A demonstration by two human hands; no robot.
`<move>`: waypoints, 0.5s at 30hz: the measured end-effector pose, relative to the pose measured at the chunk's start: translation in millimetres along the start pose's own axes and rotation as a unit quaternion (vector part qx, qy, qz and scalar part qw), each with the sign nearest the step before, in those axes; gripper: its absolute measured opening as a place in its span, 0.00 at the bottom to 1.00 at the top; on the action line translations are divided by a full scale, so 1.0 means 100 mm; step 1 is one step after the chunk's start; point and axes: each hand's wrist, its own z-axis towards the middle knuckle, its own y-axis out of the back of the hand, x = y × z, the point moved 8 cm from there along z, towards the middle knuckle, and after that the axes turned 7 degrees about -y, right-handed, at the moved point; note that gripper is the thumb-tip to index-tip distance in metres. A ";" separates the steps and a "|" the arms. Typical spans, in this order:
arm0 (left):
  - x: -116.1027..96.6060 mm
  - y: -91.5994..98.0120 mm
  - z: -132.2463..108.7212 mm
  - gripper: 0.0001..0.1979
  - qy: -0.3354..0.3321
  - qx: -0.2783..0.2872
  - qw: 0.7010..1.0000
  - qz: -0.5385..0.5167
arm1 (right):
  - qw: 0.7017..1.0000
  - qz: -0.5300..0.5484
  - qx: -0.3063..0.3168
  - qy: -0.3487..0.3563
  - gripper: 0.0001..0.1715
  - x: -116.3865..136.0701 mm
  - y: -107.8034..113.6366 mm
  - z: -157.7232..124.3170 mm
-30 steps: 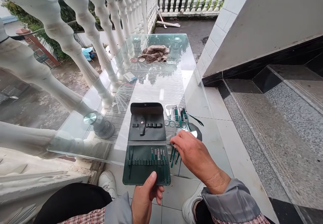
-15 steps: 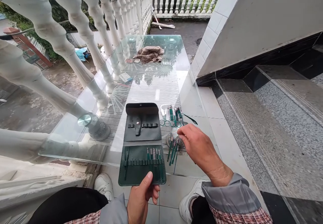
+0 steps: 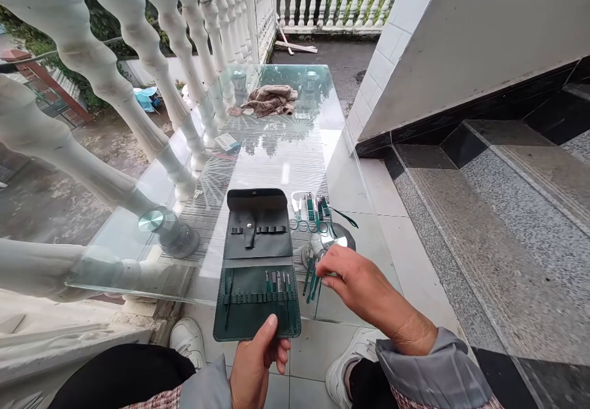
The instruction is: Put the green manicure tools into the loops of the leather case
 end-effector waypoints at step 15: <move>-0.04 -0.03 -0.03 0.24 0.017 -0.005 1.000 -0.006 | 0.996 -0.063 0.036 0.042 0.11 0.09 -0.11 -0.07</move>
